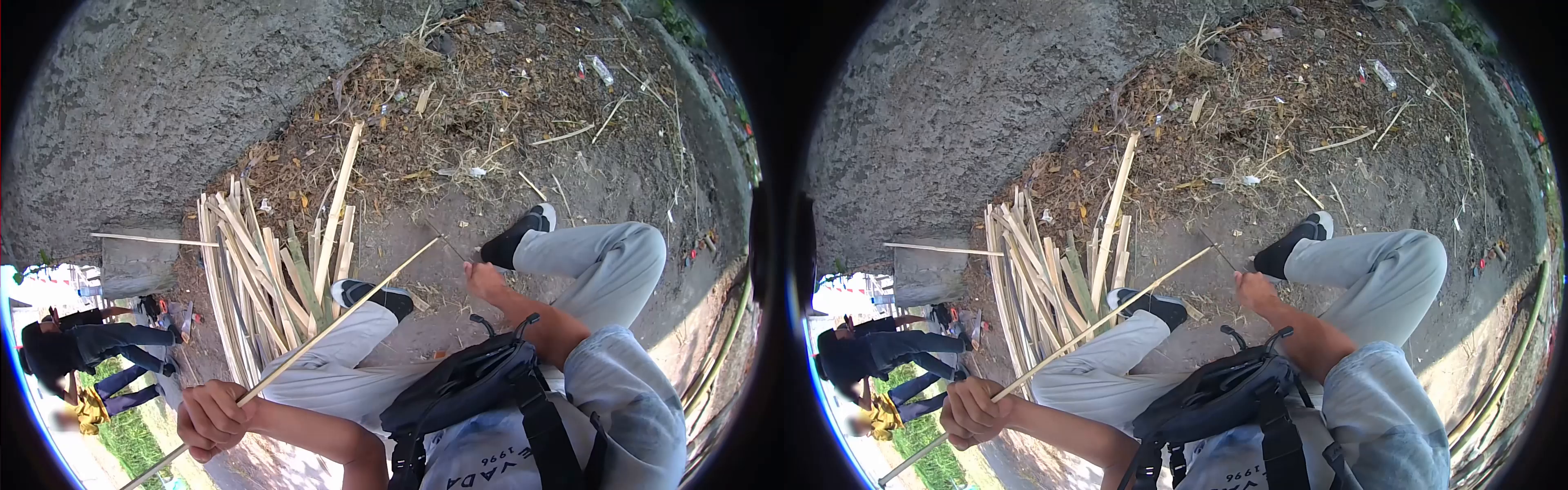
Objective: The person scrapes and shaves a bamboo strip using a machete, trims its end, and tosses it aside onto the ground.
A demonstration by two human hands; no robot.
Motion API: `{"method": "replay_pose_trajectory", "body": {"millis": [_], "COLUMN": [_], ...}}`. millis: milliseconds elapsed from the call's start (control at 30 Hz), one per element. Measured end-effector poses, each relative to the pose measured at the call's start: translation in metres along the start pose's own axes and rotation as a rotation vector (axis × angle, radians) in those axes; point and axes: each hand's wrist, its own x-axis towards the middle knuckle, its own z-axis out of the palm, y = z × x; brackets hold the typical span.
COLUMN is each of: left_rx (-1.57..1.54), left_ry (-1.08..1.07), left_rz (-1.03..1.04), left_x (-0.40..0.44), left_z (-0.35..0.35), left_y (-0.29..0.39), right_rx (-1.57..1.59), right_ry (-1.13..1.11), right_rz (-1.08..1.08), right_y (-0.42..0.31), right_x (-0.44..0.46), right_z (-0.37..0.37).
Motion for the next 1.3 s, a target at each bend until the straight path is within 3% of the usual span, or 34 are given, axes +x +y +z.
{"method": "replay_pose_trajectory", "body": {"millis": [200,333,433,600,733,1067,1167,1300], "left_rx": [0.241,1.078,1.014,1.195,1.199,1.273,1.256,1.256], "left_ry": [0.148,0.852,0.991,1.024,0.943,0.983,0.969,1.007], "left_rz": [0.057,0.276,0.439,0.460,0.424,0.458,0.480,0.503], "left_x": [-0.010,-0.010,-0.004,0.013,0.010,0.025,0.028,0.027], "left_z": [0.001,0.007,0.007,0.003,-0.014,-0.001,0.006,0.007], "left_y": [0.011,0.008,-0.004,-0.022,-0.013,-0.056,-0.064,-0.064], "right_rx": [0.004,-0.008,-0.006,0.053,0.186,0.231,0.136,0.237], "right_ry": [0.029,-0.014,-0.032,-0.025,-0.042,-0.067,0.026,0.013], "right_rz": [-0.021,-0.085,-0.131,-0.193,-0.313,-0.612,-0.539,-0.413], "right_y": [-0.012,-0.015,-0.030,-0.061,-0.094,-0.165,-0.147,-0.119], "right_x": [-0.002,0.002,0.001,-0.018,-0.044,-0.118,-0.095,-0.056], "right_z": [-0.010,-0.010,-0.011,-0.031,-0.047,-0.089,-0.061,-0.052]}}
